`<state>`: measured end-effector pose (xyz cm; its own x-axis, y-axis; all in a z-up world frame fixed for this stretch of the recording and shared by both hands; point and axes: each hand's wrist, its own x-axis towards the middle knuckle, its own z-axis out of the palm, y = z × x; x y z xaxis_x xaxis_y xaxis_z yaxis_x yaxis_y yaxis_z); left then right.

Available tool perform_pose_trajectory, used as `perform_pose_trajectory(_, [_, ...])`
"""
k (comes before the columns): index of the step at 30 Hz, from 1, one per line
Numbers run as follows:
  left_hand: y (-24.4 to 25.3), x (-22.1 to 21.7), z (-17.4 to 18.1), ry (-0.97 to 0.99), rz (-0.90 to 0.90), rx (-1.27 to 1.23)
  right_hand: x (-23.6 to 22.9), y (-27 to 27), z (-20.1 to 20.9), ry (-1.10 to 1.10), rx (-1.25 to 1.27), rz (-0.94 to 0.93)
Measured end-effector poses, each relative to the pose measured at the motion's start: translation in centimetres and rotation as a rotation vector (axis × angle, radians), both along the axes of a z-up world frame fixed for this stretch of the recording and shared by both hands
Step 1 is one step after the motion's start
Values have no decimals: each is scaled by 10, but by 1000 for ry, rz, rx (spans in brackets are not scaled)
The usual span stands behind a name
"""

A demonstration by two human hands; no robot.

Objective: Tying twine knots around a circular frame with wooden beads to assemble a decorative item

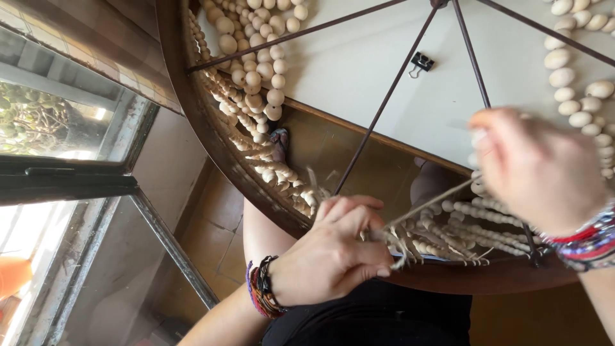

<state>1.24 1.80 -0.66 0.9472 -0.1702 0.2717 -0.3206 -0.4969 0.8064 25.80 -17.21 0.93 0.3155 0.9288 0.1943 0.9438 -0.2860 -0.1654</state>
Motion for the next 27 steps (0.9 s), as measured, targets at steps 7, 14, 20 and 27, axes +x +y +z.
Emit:
perform_pose_trajectory(7, [-2,1,0,17,49,-19,-48,24,9,742,-220,72])
perform_pose_trajectory(14, [-1,2,1,-6,68,-19,-10,25,9,336,-131,-85])
perform_pose_trajectory(20, [1,3,0,14,63,-8,5,20,-8,61,-65,-94])
perform_pose_trajectory(27, [1,0,-2,35,62,-8,-33,35,-7,742,-241,267])
